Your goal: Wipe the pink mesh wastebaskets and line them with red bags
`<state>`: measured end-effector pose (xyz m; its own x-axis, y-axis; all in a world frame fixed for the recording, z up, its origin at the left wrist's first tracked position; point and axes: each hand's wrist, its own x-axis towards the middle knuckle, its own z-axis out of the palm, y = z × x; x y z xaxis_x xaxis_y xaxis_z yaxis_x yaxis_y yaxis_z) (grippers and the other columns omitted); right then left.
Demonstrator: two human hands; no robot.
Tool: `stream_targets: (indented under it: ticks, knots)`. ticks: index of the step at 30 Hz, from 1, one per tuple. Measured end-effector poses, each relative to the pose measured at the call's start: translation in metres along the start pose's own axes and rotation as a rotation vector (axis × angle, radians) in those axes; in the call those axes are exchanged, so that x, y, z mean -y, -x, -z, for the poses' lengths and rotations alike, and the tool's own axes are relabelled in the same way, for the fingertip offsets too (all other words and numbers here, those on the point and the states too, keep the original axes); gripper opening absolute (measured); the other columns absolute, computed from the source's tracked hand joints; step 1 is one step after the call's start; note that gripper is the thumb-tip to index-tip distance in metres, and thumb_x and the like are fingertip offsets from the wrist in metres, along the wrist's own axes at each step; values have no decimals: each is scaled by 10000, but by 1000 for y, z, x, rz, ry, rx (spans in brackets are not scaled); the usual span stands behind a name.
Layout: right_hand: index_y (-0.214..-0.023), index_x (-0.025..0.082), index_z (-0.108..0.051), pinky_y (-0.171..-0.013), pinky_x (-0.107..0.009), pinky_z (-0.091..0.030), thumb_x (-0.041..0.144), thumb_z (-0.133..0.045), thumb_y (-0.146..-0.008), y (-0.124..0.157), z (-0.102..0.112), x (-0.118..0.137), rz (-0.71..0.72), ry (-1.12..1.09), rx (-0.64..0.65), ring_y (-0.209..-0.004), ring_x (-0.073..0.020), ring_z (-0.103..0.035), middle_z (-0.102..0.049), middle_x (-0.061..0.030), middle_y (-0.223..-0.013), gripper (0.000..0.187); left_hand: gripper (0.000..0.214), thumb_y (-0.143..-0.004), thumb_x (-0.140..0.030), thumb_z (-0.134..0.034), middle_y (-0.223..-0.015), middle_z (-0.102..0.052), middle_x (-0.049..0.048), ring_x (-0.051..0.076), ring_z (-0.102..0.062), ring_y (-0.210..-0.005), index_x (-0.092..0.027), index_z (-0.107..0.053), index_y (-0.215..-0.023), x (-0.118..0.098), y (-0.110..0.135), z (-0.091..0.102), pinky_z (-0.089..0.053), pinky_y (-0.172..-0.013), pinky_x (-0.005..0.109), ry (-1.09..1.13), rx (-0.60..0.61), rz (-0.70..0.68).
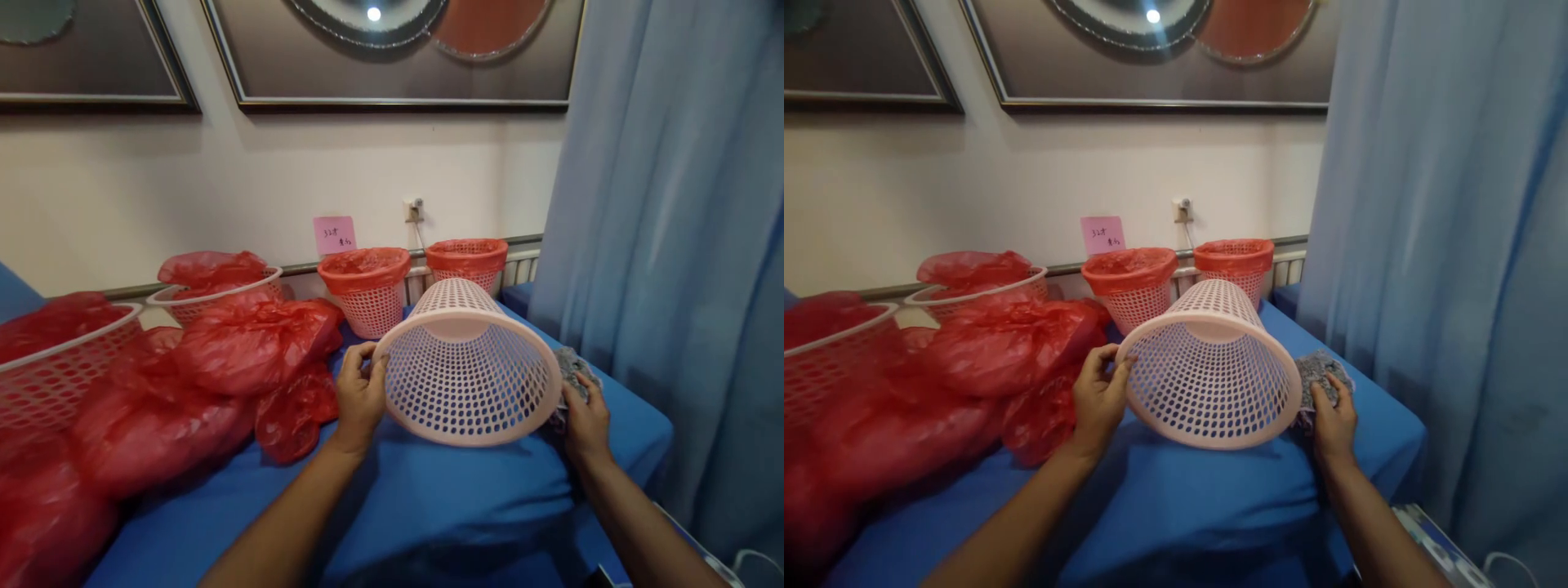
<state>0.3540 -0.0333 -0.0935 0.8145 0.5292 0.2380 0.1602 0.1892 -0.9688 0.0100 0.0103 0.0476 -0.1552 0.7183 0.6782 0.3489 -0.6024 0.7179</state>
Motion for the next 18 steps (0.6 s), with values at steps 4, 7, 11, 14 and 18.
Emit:
stream_targets:
  ticks: [4,7,11,14,18]
  knots:
    - [-1331,160,-628,-1144,-553,-385,528,-631,-842,28,21,23,197,83,-55,-1288,-356,-569,-635,-148,-1351,611,223,-885,-308,-642,-1026,-675,69,198,-660,-961,-172,-656,-1062,28,-6,-13,-556,-868,331,-39,-60,34]
    - [-1375,200,-591,-1111,-527,-435,443,-660,-860,57,30,39,517,138,9,-1242,-342,-603,-637,-129,-1336,573,237,-903,-299,-620,-1066,-669,80,200,-656,-978,-169,-664,-1096,39,-7,-15,-554,-880,341,-61,-65,31]
    - [-1418,247,-539,-1001,-447,-546,295,-624,-904,81,14,45,820,233,508,-1169,-293,-657,-644,-121,-1323,523,273,-894,-329,-648,-1094,-685,76,225,-648,-1035,-200,-683,-1132,51,3,-8,-522,-981,406,-169,-66,-89]
    - [-1405,216,-542,-1028,-466,-538,285,-548,-938,80,-12,42,732,367,690,-1211,-283,-632,-600,-138,-1341,472,359,-857,-384,-704,-1094,-698,78,235,-667,-1020,-197,-646,-1157,62,18,-5,-536,-969,426,-124,-28,-12]
    - [-1318,171,-597,-1054,-509,-515,342,-540,-931,71,-41,37,494,582,652,-1203,-308,-621,-554,-163,-1328,426,370,-836,-449,-719,-966,-723,77,218,-706,-836,-166,-603,-1045,70,42,-15,-589,-777,371,24,185,329]
